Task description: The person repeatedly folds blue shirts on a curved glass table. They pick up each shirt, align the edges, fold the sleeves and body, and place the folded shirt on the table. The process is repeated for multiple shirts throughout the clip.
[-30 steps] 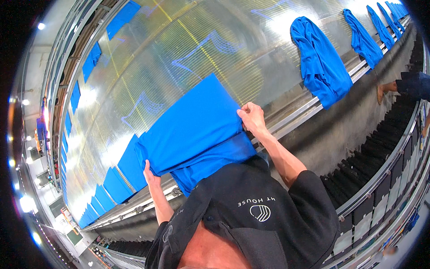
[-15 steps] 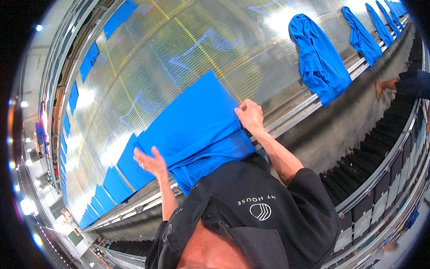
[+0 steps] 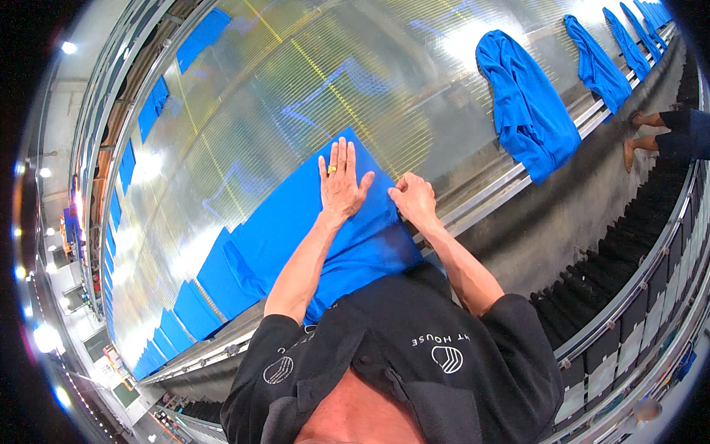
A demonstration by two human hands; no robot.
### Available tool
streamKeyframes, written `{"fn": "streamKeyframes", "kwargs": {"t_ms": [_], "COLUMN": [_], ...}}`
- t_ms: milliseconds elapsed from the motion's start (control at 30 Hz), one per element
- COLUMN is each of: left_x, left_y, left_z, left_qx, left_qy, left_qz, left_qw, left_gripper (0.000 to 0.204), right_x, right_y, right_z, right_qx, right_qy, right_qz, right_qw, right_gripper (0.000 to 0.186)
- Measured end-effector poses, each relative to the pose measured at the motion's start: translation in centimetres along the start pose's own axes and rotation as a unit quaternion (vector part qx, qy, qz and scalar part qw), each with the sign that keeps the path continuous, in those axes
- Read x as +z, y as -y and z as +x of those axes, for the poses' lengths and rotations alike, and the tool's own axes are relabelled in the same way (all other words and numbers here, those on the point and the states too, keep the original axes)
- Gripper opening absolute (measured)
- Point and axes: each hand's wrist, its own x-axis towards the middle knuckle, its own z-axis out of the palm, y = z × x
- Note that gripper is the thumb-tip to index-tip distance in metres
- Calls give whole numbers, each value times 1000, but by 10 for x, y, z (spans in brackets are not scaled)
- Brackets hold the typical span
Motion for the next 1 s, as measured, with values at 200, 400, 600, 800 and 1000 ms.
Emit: {"fn": "streamKeyframes", "kwargs": {"t_ms": [200, 400, 600, 800, 1000], "left_x": [-1, 3, 0, 2, 3], "left_y": [2, -23, -27, -1, -34], "left_z": [4, -17, -37, 24, -19], "left_qx": [14, 58, 103, 8, 77], "left_qy": [8, 37, 66, 6, 54], "left_qz": [25, 17, 26, 41, 40], "left_qw": [1000, 997, 992, 999, 995], "left_gripper": [80, 74, 67, 70, 73], "right_x": [-5, -9, -10, -10, -11], "right_y": [1, -1, -5, -7, -10], "right_z": [2, 5, 5, 8, 9], "right_qx": [21, 46, 25, 38, 26], "right_qy": [40, 81, 86, 110, 114], "right_qz": [-4, 28, 49, 56, 59], "right_qw": [999, 995, 995, 992, 991], "right_gripper": [24, 23, 24, 24, 21]}}
